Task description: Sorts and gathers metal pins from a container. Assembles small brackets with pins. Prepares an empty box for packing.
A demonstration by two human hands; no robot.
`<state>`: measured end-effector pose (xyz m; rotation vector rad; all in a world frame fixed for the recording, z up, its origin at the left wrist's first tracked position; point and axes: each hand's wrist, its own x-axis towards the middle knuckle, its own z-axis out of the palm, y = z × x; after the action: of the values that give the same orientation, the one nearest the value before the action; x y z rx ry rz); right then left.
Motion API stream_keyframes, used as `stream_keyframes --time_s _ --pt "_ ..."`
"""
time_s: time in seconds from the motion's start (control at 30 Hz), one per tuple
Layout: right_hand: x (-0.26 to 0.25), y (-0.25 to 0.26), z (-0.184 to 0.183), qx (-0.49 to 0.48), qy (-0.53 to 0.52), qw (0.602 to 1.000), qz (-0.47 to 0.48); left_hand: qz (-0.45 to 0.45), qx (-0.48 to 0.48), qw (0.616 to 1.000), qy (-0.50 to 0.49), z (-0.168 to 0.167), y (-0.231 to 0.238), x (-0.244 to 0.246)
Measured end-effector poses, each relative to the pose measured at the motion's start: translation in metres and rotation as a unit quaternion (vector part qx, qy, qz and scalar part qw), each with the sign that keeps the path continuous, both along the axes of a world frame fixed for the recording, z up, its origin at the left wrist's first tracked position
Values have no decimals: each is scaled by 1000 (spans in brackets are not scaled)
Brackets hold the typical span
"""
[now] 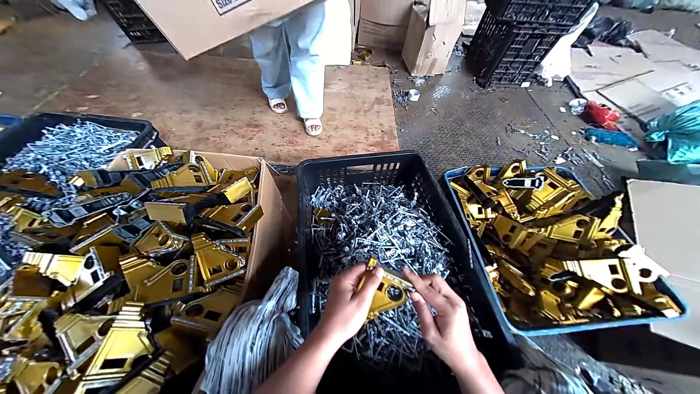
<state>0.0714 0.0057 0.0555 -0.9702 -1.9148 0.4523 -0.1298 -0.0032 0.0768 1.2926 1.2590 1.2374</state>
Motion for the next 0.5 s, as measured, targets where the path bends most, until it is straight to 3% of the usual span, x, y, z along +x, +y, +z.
stream_keyframes --time_s 0.2,0.37,0.5 --pt "-5 -6 0 4 -6 999 -44 26 26 997 70 4 -2 1" --pt "-10 -11 -3 -75 80 994 -23 72 121 978 153 -2 1 0" --pt "2 -8 0 -164 192 964 82 -27 121 991 58 3 3 -12"
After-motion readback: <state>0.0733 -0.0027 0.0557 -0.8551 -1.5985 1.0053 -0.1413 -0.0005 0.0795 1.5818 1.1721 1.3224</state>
